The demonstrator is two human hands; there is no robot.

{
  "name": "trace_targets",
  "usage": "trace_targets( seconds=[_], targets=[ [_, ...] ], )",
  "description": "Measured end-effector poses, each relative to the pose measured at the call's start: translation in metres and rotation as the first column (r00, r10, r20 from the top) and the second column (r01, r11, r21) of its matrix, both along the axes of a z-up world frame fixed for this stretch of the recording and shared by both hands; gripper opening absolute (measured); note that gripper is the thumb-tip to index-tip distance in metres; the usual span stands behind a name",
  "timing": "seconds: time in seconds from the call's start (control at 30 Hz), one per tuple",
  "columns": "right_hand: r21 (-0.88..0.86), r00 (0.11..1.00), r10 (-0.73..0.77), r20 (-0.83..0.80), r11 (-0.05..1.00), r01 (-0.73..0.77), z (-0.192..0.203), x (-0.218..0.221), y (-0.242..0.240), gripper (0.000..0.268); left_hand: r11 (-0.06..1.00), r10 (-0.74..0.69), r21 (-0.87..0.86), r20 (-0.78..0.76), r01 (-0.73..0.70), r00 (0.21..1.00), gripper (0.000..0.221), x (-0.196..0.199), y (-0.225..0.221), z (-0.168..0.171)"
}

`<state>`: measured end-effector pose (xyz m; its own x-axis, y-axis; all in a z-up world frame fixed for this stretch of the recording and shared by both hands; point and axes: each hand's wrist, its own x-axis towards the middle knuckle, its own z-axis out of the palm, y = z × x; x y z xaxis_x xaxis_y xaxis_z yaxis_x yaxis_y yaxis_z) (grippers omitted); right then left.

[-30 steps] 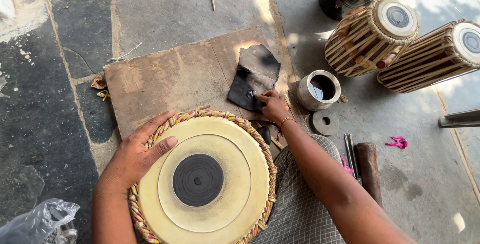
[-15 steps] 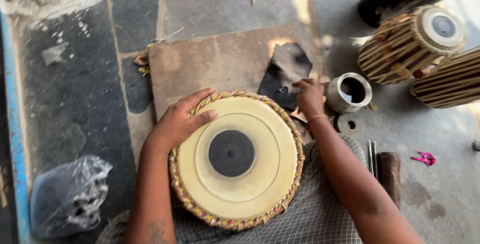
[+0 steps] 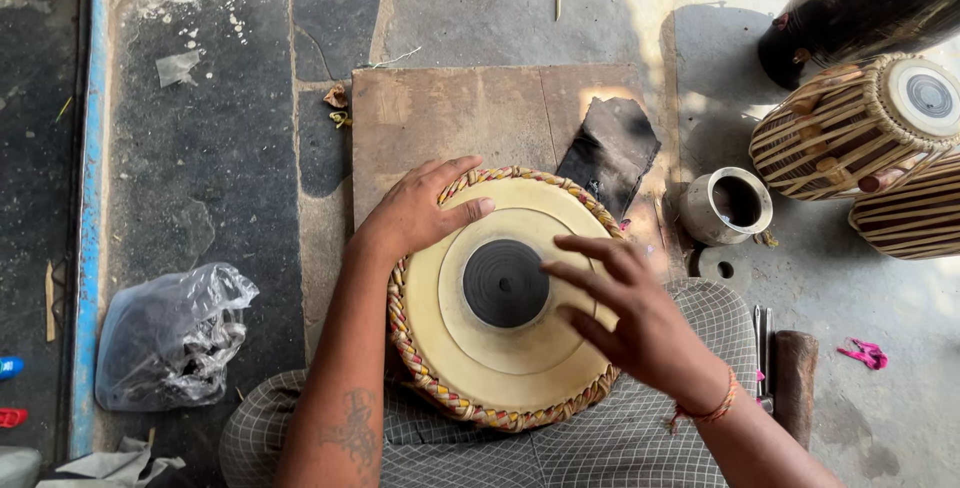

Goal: The person applies a dark substance to the center of a drum head and then smooths it using a small piece of cloth and their fingers.

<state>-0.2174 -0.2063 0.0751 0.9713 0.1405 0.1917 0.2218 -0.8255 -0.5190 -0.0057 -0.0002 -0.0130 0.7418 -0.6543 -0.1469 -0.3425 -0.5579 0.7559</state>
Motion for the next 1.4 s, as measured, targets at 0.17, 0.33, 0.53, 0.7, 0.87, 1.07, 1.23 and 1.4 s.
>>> trace_targets(
  seconds=[0.17, 0.33, 0.53, 0.7, 0.87, 1.07, 1.23, 1.4],
  targets=[
    [-0.271, 0.993, 0.097, -0.063, 0.956, -0.111, -0.001, 0.006, 0.028, 0.065, 0.999, 0.01, -0.044, -0.009, -0.01, 1.0, 0.08, -0.001, -0.001, -0.009],
    [-0.331, 0.988, 0.13, -0.079, 0.932, -0.149, -0.003, 0.008, 0.029, 0.067, 0.999, 0.017, -0.047, 0.025, -0.016, 1.0, 0.081, 0.001, -0.003, -0.012],
    [-0.409, 0.988, 0.102, -0.12, 0.902, -0.142, -0.005, 0.009, 0.031, 0.07, 0.999, 0.03, -0.029, -0.034, -0.031, 0.999, 0.082, 0.0, -0.003, -0.008],
    [-0.413, 0.985, 0.132, -0.109, 0.896, -0.165, 0.001, 0.009, 0.032, 0.067, 0.998, 0.028, -0.054, 0.003, -0.028, 1.0, 0.08, -0.001, -0.001, -0.008],
    [-0.445, 0.987, 0.076, -0.144, 0.886, -0.133, -0.001, 0.011, 0.035, 0.066, 0.996, 0.005, -0.087, -0.006, -0.005, 1.0, 0.082, 0.0, -0.002, -0.009],
    [-0.453, 0.988, 0.121, -0.1, 0.878, -0.154, 0.0, 0.01, 0.036, 0.067, 0.999, 0.03, -0.025, 0.035, -0.03, 0.999, 0.08, -0.002, -0.004, -0.012],
    [-0.322, 0.998, 0.054, -0.041, 0.945, -0.065, -0.002, 0.002, 0.036, 0.061, 1.0, 0.011, -0.004, 0.031, -0.011, 0.999, 0.079, -0.003, -0.004, -0.005],
    [-0.068, 0.99, 0.108, 0.09, 0.992, -0.102, -0.023, -0.035, 0.058, 0.059, 0.999, 0.045, -0.02, -0.003, -0.045, 0.999, 0.077, -0.004, 0.003, -0.006]
  ],
)
